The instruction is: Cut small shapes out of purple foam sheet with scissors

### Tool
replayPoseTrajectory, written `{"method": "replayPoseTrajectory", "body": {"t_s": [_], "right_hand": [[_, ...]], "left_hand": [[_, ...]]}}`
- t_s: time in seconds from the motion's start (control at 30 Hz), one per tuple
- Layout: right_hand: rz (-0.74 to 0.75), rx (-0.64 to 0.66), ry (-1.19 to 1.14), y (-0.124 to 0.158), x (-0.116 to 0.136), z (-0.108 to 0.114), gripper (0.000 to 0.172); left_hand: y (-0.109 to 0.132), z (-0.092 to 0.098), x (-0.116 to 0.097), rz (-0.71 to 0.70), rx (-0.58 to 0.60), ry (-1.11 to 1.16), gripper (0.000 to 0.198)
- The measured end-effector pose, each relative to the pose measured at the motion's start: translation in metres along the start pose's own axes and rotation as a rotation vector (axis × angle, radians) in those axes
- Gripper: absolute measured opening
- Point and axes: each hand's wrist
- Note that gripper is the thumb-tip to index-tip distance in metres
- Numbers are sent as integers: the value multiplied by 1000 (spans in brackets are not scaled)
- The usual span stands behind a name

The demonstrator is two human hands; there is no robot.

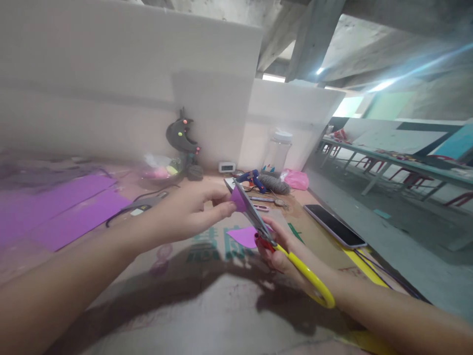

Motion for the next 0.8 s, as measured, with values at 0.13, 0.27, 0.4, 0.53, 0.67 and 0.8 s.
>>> {"method": "replayPoseTrajectory", "body": {"t_s": [0.13,0.27,0.4,0.53,0.67,0.8], "right_hand": [[7,-4,79,2,2,2,80],[-3,-8,118,2,-1,4,82],[-20,-10,86,1,-10,7,82],[33,-11,54,2,-18,10,79],[45,12,26,3,-18,10,75],[18,4,46,3,-14,10,78]], "left_hand": [[1,2,-2,70,-3,-38,25],[0,2,-4,110,-38,-24,29],[0,1,-3,111,-48,-10,32],[0,0,-3,87,-67,13,33],[1,-1,-5,104,-71,39,34],[1,-4,-4,94,-59,-5,35]]}}
Point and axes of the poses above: each hand's wrist, its own y-axis away from the middle knuckle, its own z-axis out of the back of the hand, x = y × z, and after that the axes turned 2 degrees about -x, right-handed
